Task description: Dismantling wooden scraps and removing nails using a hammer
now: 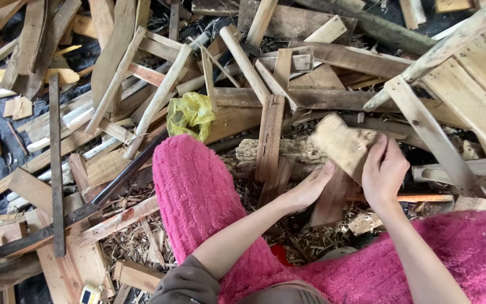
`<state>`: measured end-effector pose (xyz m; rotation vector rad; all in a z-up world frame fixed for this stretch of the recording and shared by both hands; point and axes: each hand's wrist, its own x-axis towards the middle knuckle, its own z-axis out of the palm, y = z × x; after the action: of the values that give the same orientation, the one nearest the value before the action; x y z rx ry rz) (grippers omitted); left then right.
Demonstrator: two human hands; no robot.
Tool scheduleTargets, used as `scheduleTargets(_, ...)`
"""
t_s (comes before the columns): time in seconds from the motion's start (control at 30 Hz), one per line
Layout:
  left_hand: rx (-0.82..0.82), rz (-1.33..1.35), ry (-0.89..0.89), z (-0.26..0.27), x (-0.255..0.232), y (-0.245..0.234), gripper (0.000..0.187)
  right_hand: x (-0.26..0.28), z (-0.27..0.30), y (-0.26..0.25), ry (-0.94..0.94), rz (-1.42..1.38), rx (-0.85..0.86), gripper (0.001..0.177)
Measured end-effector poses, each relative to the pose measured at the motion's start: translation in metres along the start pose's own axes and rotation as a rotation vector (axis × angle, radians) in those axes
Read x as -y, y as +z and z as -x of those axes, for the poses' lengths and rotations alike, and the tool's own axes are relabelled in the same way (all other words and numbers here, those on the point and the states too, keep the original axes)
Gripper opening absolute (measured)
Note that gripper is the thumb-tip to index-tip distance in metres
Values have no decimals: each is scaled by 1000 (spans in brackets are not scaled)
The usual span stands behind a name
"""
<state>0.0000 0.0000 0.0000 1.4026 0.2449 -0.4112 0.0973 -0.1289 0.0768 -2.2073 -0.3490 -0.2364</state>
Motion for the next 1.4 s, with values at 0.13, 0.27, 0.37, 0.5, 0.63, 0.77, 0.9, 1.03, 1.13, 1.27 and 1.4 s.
scheduleTargets(0.13,-122,71,9,6,-29,0,90,-14,-6,-7,-82,44,75,43)
scheduleTargets(0.27,145,165,149,16,-51,-16,69,-37,-10,-16,-230,153,119,46)
scheduleTargets(0.37,169,96,207,26,-67,-18,57,-38,-5,-20,-294,232,87,44)
scheduleTargets(0.5,162,56,267,34,-75,-13,50,-39,-1,-22,-267,229,24,40)
scheduleTargets(0.63,124,-27,271,25,-49,-11,50,-35,1,-24,-270,212,22,40)
scheduleTargets(0.77,10,64,215,26,-61,-6,47,-68,0,-15,-235,154,118,32)
scheduleTargets(0.9,-39,187,149,29,-61,-9,49,-56,-12,-28,-173,59,387,19)
scheduleTargets(1.03,-40,60,109,26,-53,-21,62,-42,-15,-34,4,-113,568,6)
scheduleTargets(1.13,-112,-211,185,14,-39,-29,73,-28,-18,-37,50,-266,717,34)
scheduleTargets(1.27,38,-332,-28,20,-57,-63,60,-27,-24,-49,224,-195,711,40)
scheduleTargets(1.4,-414,-670,135,19,-57,-110,52,-31,-24,-82,310,-244,523,54)
